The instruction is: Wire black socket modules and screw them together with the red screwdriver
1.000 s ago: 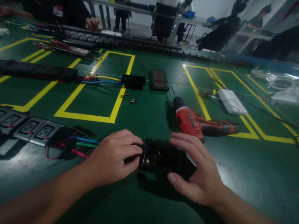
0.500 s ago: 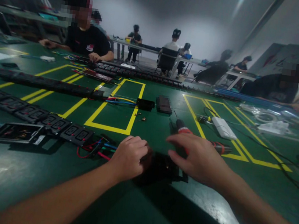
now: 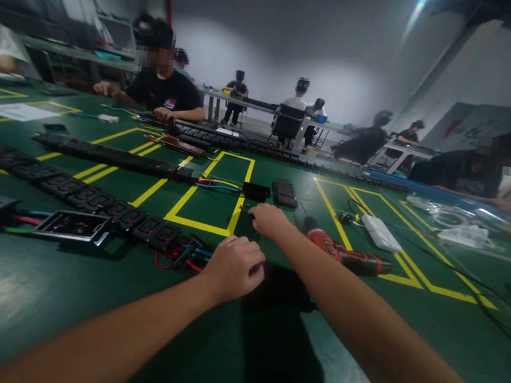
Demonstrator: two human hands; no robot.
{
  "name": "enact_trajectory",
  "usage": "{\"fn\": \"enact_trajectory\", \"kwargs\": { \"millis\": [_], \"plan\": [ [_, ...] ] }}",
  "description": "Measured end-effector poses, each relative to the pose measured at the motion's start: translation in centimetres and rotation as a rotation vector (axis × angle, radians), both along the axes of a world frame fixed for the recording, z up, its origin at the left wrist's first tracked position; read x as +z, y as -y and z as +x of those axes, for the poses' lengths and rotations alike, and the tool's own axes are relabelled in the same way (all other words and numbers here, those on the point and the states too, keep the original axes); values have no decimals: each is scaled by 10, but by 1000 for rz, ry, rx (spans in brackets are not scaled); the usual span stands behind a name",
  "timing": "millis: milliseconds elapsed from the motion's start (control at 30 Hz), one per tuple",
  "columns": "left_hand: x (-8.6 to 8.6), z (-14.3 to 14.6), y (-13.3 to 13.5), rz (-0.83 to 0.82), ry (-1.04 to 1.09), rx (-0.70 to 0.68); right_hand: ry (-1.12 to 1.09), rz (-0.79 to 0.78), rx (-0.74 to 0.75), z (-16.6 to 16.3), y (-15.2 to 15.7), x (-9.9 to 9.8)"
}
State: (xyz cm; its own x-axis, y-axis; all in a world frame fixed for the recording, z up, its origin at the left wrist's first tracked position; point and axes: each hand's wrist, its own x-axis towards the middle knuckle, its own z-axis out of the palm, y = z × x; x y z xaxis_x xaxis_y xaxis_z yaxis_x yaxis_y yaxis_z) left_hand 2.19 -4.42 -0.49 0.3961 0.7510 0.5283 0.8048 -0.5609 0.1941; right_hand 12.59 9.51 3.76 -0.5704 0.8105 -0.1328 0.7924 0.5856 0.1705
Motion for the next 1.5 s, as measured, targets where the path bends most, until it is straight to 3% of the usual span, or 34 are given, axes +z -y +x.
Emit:
{"fn": "enact_trajectory", "kwargs": {
  "millis": [267, 467, 633, 800, 1033, 1300, 1500],
  "plan": [
    [1, 0, 4, 10, 48, -16, -73, -54, -26, 25, 25, 10],
    [3, -1, 8, 170, 159, -78, -376, -70, 29, 66, 79, 37],
    [12, 13, 25, 279, 178, -306, -621, -216, 35, 113, 157, 44],
    [20, 33, 51, 212, 141, -544, -981, -343, -82, 136, 208, 22],
    [20, 41, 57, 89, 163, -656, -1056, -408, -112, 142, 216, 12],
    [9, 40, 49, 39, 264, -571, -1090, -446, -126, 150, 215, 12],
    [5, 37, 44, 95, 285, -525, -1053, -151, -194, 172, 194, 16]
  ]
}}
